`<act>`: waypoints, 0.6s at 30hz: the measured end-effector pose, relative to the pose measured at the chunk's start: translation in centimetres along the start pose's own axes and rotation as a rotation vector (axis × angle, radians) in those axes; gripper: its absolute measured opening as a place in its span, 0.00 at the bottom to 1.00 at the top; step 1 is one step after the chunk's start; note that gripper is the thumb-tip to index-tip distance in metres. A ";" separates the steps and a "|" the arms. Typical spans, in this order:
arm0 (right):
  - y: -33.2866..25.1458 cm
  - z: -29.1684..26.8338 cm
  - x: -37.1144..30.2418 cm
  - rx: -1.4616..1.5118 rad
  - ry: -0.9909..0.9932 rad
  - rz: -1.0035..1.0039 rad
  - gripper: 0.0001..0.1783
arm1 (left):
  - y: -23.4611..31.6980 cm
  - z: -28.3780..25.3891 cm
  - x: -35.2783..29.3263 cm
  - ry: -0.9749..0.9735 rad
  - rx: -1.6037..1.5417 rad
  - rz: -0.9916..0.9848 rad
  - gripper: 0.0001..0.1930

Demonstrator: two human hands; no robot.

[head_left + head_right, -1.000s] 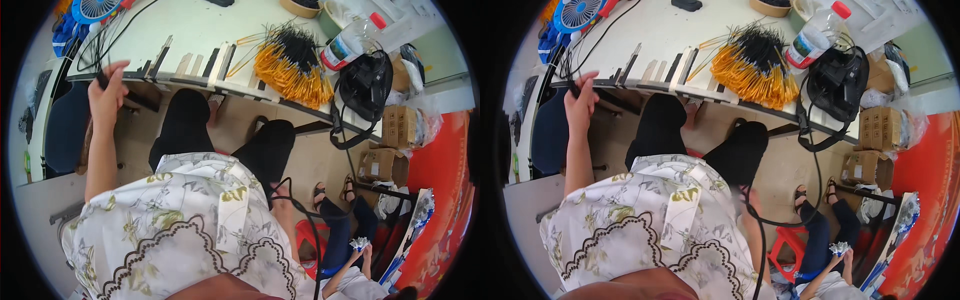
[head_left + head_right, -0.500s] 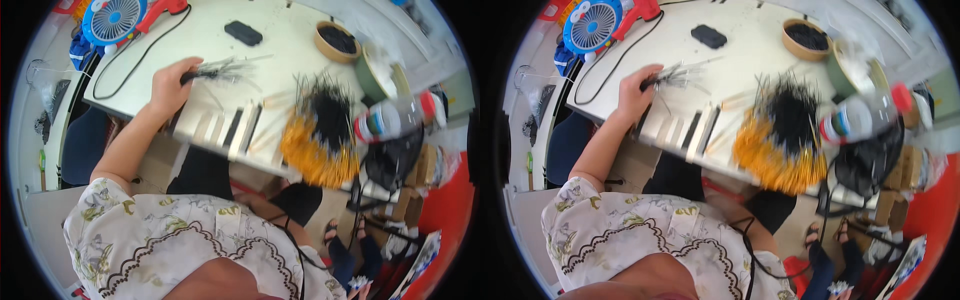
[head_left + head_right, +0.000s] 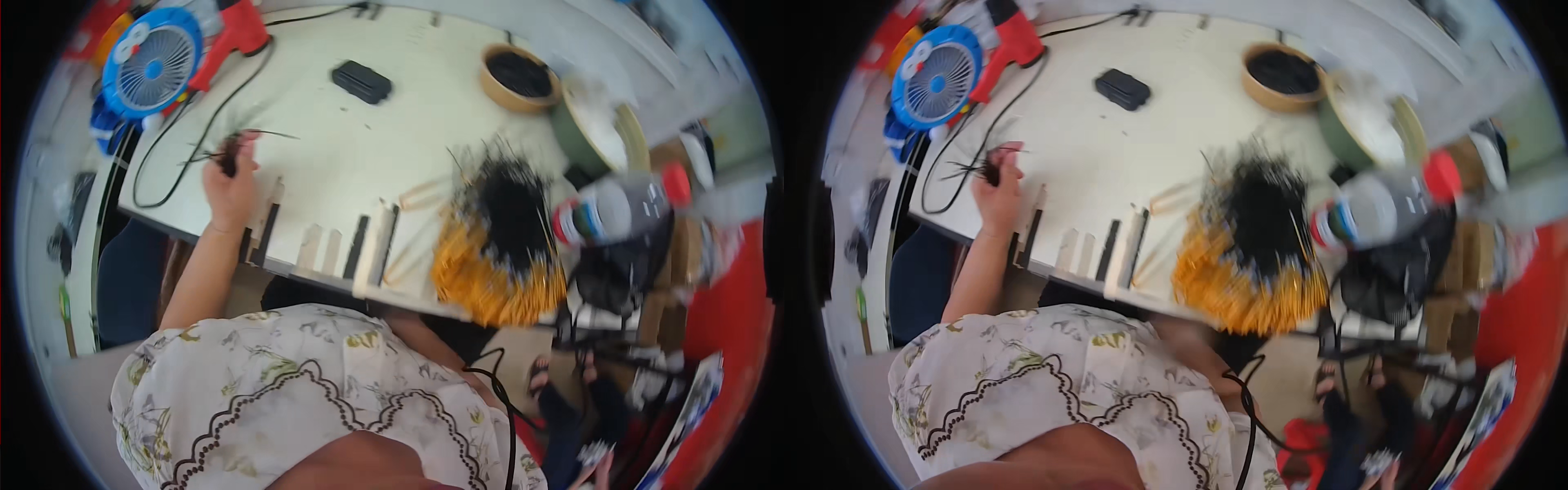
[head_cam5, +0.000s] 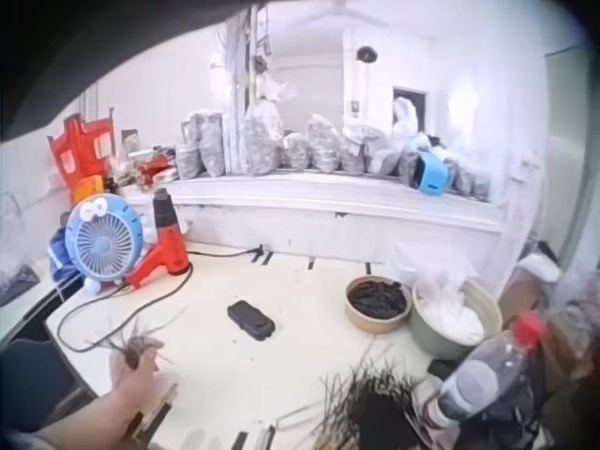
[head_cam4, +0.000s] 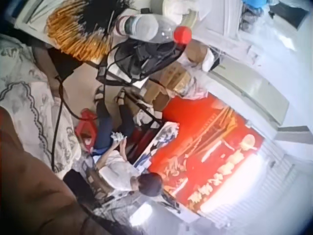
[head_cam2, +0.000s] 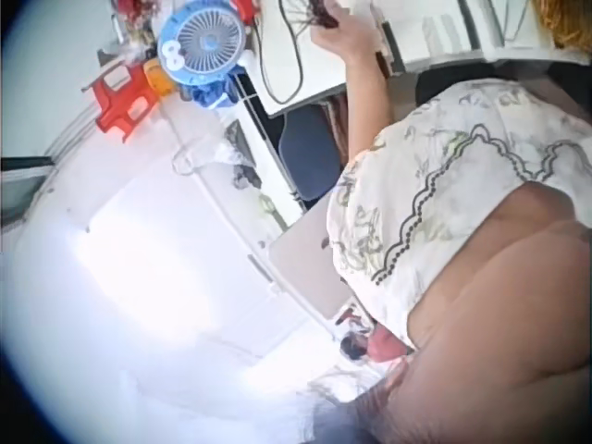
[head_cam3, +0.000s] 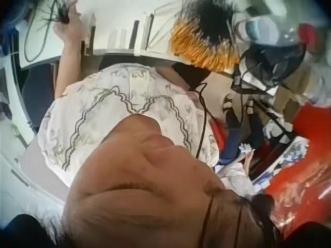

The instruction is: The person organizes wire bundles on the table, places a bowl of plastic sleeves on the surface, and attaches the sleeves onto the ends of the wires by hand.

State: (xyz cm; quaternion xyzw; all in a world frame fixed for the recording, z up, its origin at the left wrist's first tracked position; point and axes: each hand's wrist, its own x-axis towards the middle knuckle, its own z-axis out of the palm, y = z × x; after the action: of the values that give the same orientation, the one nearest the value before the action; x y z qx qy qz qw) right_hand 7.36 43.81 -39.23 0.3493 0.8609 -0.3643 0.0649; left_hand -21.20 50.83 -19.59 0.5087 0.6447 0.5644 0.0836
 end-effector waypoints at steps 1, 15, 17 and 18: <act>-1.4 -0.3 -2.5 -0.004 0.043 0.051 0.23 | 0.7 1.1 0.0 0.045 -0.119 0.031 0.08; -16.1 -19.1 -29.2 0.193 0.387 -1.869 0.37 | 3.2 0.4 -1.7 -0.065 -0.201 0.132 0.10; -18.2 -21.5 -24.1 0.182 0.408 -1.878 0.36 | 3.5 0.4 -1.3 -0.057 -0.225 0.092 0.10; -16.2 -22.2 -28.3 0.189 0.451 -1.879 0.34 | 3.3 0.2 -1.4 -0.079 -0.208 0.084 0.10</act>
State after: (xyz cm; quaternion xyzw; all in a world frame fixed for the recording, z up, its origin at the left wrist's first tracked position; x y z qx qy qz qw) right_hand 21.14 35.14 -3.28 -0.4152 0.7483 -0.2595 -0.4475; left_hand -18.56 49.44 -17.68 0.5456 0.5571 0.6108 0.1378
